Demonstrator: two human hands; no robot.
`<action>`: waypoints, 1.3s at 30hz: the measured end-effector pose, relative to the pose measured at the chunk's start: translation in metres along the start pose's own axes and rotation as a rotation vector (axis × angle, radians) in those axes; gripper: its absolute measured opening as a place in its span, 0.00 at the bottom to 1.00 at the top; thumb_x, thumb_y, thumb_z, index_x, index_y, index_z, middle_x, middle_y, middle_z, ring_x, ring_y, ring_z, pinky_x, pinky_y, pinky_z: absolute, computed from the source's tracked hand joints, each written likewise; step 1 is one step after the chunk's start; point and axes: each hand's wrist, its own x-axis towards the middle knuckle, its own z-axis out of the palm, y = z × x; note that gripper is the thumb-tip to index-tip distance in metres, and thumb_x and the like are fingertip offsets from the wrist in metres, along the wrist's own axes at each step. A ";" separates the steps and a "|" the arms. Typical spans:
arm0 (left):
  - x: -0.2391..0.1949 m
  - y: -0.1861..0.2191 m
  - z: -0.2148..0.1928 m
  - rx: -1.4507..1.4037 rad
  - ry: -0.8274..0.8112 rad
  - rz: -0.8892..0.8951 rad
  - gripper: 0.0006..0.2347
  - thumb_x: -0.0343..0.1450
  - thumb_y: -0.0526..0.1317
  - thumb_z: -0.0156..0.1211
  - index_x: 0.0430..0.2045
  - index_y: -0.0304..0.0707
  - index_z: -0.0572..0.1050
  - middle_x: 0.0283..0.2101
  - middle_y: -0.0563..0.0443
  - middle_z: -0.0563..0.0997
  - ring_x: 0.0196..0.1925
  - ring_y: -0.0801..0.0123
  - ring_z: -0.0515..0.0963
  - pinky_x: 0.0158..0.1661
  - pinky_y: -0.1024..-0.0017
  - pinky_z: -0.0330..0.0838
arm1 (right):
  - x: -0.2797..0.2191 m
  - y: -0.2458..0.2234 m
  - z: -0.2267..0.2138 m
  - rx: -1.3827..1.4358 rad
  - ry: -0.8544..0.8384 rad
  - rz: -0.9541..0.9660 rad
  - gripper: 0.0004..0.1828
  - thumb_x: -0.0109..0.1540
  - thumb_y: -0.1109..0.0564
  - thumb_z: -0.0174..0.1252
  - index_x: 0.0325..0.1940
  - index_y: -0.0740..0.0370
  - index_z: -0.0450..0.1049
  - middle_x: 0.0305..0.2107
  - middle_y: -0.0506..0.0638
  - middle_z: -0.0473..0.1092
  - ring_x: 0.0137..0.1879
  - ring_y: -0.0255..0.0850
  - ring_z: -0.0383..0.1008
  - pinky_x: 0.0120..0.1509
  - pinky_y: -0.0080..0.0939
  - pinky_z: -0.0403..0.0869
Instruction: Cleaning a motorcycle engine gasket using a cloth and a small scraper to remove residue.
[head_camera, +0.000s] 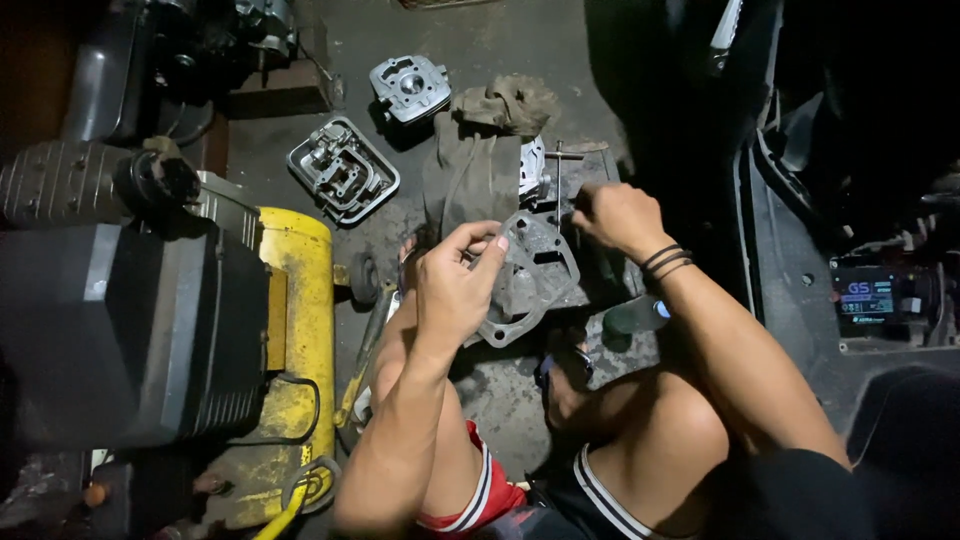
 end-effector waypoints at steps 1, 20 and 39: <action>0.000 -0.001 0.000 -0.001 0.002 -0.001 0.08 0.69 0.44 0.67 0.39 0.51 0.85 0.29 0.47 0.86 0.37 0.65 0.86 0.38 0.66 0.80 | -0.005 -0.006 -0.011 -0.002 -0.001 -0.002 0.19 0.64 0.46 0.58 0.49 0.63 0.80 0.35 0.64 0.79 0.44 0.64 0.81 0.45 0.64 0.79; -0.009 0.013 -0.007 0.078 -0.104 0.103 0.07 0.69 0.42 0.64 0.39 0.51 0.84 0.30 0.46 0.86 0.39 0.57 0.87 0.37 0.65 0.80 | -0.084 -0.030 -0.096 1.317 -0.005 0.007 0.06 0.66 0.61 0.57 0.44 0.66 0.75 0.26 0.51 0.65 0.31 0.37 0.67 0.30 0.39 0.74; -0.009 -0.003 0.023 -0.342 -0.249 0.118 0.16 0.71 0.44 0.66 0.51 0.39 0.79 0.33 0.46 0.87 0.26 0.75 0.81 0.28 0.76 0.76 | -0.119 -0.032 -0.064 1.276 -0.078 0.062 0.05 0.61 0.60 0.62 0.35 0.66 0.78 0.16 0.45 0.62 0.26 0.37 0.62 0.31 0.37 0.64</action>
